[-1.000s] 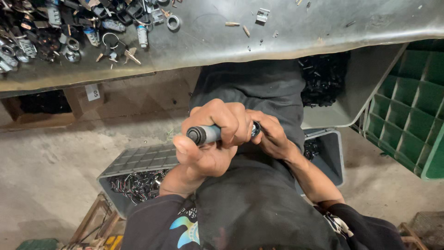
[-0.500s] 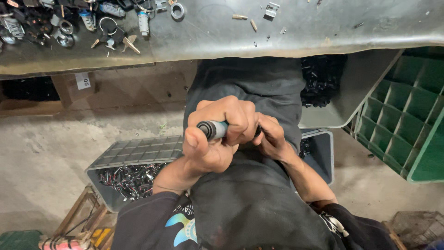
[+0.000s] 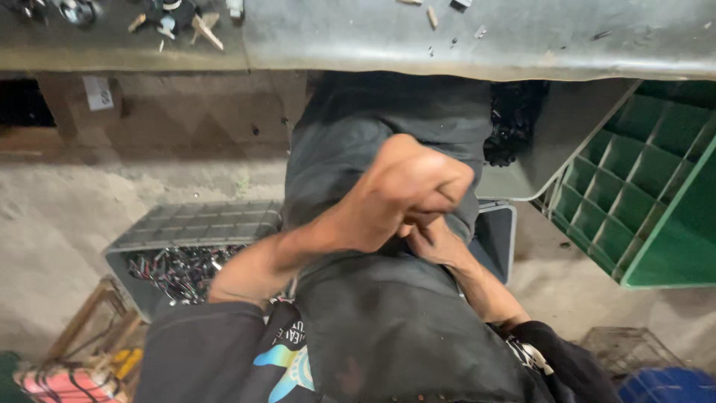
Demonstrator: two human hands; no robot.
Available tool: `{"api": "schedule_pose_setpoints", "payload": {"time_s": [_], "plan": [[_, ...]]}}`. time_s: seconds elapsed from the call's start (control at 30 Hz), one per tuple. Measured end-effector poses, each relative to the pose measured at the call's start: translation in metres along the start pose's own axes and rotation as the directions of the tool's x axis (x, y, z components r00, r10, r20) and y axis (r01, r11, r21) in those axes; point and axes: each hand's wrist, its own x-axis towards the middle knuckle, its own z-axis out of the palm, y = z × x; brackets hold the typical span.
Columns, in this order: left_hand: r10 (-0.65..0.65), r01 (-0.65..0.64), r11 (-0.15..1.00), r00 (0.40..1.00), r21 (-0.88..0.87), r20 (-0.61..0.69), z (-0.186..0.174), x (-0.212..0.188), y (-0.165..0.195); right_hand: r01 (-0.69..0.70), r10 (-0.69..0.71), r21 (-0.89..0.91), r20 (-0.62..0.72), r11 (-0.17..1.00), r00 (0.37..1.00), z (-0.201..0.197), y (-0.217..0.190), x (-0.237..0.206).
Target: The person sits at a workbench covered with piles of lock cylinder components and uses a cylindrical hand tool to press into black cylindrical lock parts, working on them one at a time. They then sort and gather the processed parts into separate piles on the bench and into bins.
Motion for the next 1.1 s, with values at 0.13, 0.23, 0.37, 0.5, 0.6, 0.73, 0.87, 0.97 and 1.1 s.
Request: {"api": "schedule_pose_setpoints", "payload": {"time_s": [0.13,0.23,0.37,0.5,0.6,0.73,0.87,0.97,1.1], "plan": [[-0.049,0.042,0.989,0.998,-0.143,-0.042,0.004,0.002,0.004,-0.269,0.260,0.052,0.142,0.962,0.955,0.009,0.015,-0.031],[-0.036,0.020,0.984,0.995,-0.175,-0.089,0.005,-0.004,0.013,-0.203,0.191,0.785,0.110,0.585,0.975,0.011,0.013,-0.031],[-0.058,-0.047,0.861,0.980,-0.506,-0.191,0.000,-0.026,0.025,-0.026,0.099,0.502,-0.118,0.865,0.988,0.000,-0.001,-0.013],[-0.018,-0.107,0.876,0.968,-0.470,-0.252,0.001,-0.032,0.017,0.108,-0.054,0.245,-0.220,0.963,0.974,-0.010,-0.014,0.006],[0.001,-0.140,0.864,0.961,-0.483,-0.276,0.007,-0.026,0.007,0.221,-0.211,0.017,-0.235,0.975,0.949,-0.016,-0.024,0.021],[0.081,-0.282,0.803,0.924,-0.525,-0.373,0.013,-0.021,0.006,0.230,-0.239,-0.085,-0.109,0.969,0.965,-0.025,-0.048,0.049],[0.347,-0.484,0.855,0.799,-0.183,-0.492,0.004,-0.041,0.020,0.084,0.090,0.487,-0.323,0.869,0.942,-0.020,-0.085,0.086],[0.450,-0.227,0.848,0.785,0.478,-0.425,-0.002,-0.047,0.018,0.307,0.010,0.789,-0.368,0.532,0.930,-0.019,-0.113,0.117],[0.316,0.124,0.698,0.830,0.706,-0.459,0.002,-0.038,0.002,0.321,-0.003,0.786,-0.376,0.529,0.926,-0.016,-0.149,0.144]]}}
